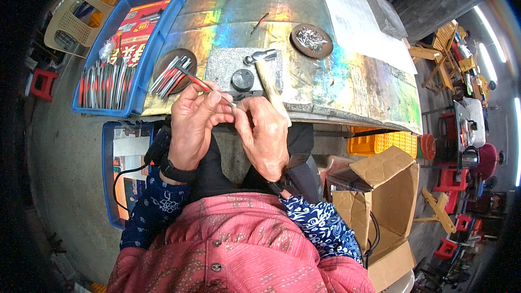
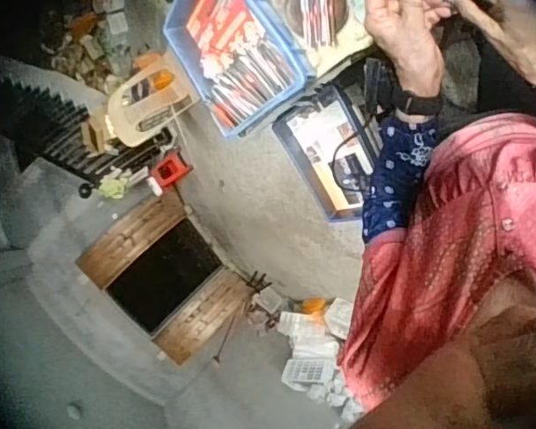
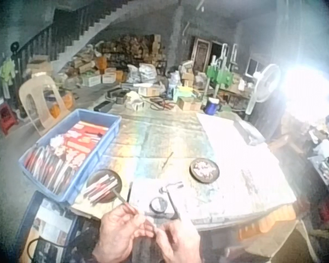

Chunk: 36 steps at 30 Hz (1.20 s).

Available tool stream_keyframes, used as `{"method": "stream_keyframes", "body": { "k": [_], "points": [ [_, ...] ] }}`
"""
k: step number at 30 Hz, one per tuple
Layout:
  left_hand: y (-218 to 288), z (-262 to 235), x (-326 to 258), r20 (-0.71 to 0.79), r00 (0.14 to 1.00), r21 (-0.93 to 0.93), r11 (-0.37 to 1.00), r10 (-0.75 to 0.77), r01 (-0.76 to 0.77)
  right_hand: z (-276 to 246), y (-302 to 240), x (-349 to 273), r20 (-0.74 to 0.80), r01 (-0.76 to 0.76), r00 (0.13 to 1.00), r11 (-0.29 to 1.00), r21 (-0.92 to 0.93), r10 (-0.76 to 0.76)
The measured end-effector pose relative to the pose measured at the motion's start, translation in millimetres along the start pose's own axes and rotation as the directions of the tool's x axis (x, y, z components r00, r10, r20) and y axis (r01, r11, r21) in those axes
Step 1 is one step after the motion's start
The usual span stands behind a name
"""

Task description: The person repeatedly picks up thin metal rods from a tray, places them on a metal block, and strikes them with a hammer. The rods are then placed into a small bowl on the table. This cycle is repeated throughout the clip.

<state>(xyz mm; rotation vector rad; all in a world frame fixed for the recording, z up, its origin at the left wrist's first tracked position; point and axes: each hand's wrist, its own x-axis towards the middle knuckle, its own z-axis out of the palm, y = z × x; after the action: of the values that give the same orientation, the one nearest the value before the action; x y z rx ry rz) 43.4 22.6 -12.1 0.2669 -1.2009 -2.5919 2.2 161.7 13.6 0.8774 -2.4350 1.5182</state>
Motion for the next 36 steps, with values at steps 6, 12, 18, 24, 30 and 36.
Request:
{"method": "stream_keyframes", "body": {
  "k": [6, 12, 18, 24, 30, 36],
  "points": [
    [6.0, -1.1, 22.9, 0.034, 0.996, 0.065, 0.995, 0.077, -0.080, -14.3, 4.2, 11.3, 0.020, 0.113, 0.994, 0.980, -0.163, -0.111],
    [5.6, -3.1, 51.2, 0.086, 0.965, 0.347, 0.901, 0.246, -0.261, -32.9, 14.5, 9.2, 0.087, 0.128, 0.992, 0.816, -0.564, -0.095],
    [1.6, 2.9, 57.8, 0.070, 0.958, 0.461, 0.843, 0.278, -0.278, -32.4, 22.8, 3.3, 0.131, 0.016, 0.989, 0.824, -0.566, 0.070],
    [4.4, 3.4, 55.9, 0.070, 0.959, 0.473, 0.838, 0.273, -0.273, -31.6, 23.2, 3.3, 0.141, 0.012, 0.987, 0.828, -0.561, 0.081],
    [5.5, 2.7, 53.7, 0.082, 0.955, 0.470, 0.834, 0.286, -0.290, -30.4, 22.3, 2.3, 0.140, 0.004, 0.986, 0.832, -0.554, 0.088],
    [7.0, 1.7, 52.3, 0.086, 0.953, 0.489, 0.821, 0.291, -0.295, -29.3, 19.5, 1.6, 0.144, -0.003, 0.984, 0.831, -0.557, 0.100]
  ]
}}
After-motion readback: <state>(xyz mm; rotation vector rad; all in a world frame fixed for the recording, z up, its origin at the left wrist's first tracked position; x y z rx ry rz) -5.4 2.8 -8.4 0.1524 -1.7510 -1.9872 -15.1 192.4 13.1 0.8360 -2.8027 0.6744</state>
